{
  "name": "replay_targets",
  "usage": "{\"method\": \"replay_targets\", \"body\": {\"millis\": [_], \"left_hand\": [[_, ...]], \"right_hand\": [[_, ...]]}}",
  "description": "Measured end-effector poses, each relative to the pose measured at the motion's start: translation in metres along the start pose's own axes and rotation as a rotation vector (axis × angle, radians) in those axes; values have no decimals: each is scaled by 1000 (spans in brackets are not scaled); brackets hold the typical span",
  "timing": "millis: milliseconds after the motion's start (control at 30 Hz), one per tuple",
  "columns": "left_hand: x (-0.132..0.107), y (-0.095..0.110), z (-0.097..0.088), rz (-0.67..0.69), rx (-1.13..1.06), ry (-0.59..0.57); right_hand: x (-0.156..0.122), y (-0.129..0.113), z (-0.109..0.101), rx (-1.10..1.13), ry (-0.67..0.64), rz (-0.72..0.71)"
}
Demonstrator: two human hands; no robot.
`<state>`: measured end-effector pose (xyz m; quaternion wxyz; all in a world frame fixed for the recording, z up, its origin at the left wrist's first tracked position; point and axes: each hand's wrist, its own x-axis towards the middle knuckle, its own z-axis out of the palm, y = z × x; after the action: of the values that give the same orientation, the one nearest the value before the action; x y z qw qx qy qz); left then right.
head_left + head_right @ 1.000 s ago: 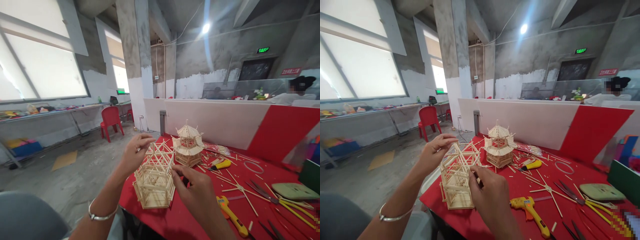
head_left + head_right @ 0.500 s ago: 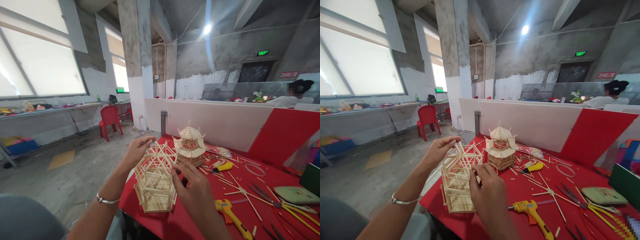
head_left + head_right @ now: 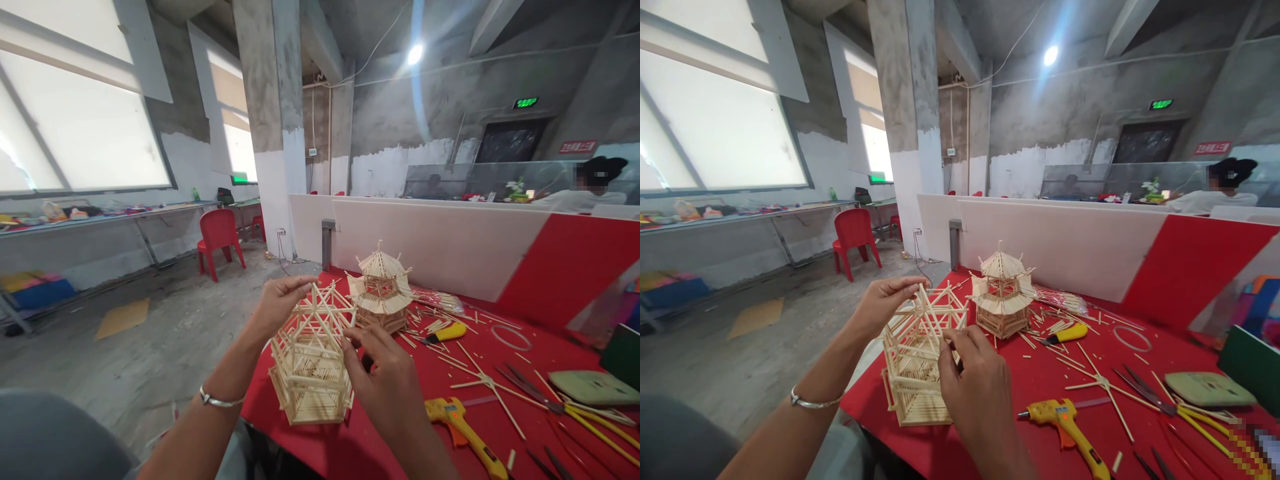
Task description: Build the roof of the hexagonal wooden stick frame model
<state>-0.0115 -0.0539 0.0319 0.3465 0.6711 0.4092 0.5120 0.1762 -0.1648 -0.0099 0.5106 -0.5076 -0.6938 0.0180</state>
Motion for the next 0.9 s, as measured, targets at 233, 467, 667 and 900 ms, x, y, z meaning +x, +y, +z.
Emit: {"method": "replay_targets", "body": {"millis": [233, 467, 667, 900], "left_hand": [[0, -2, 2, 15, -14, 15], [4, -4, 5, 33, -39, 25], [4, -1, 5, 24, -36, 19], [4, -3, 5, 31, -32, 21]], "right_hand": [[1, -2, 0, 5, 0, 8], [1, -3, -1, 49, -14, 3], [-3, -5, -4, 71, -33, -5], [-8, -1, -6, 71, -23, -4]]}}
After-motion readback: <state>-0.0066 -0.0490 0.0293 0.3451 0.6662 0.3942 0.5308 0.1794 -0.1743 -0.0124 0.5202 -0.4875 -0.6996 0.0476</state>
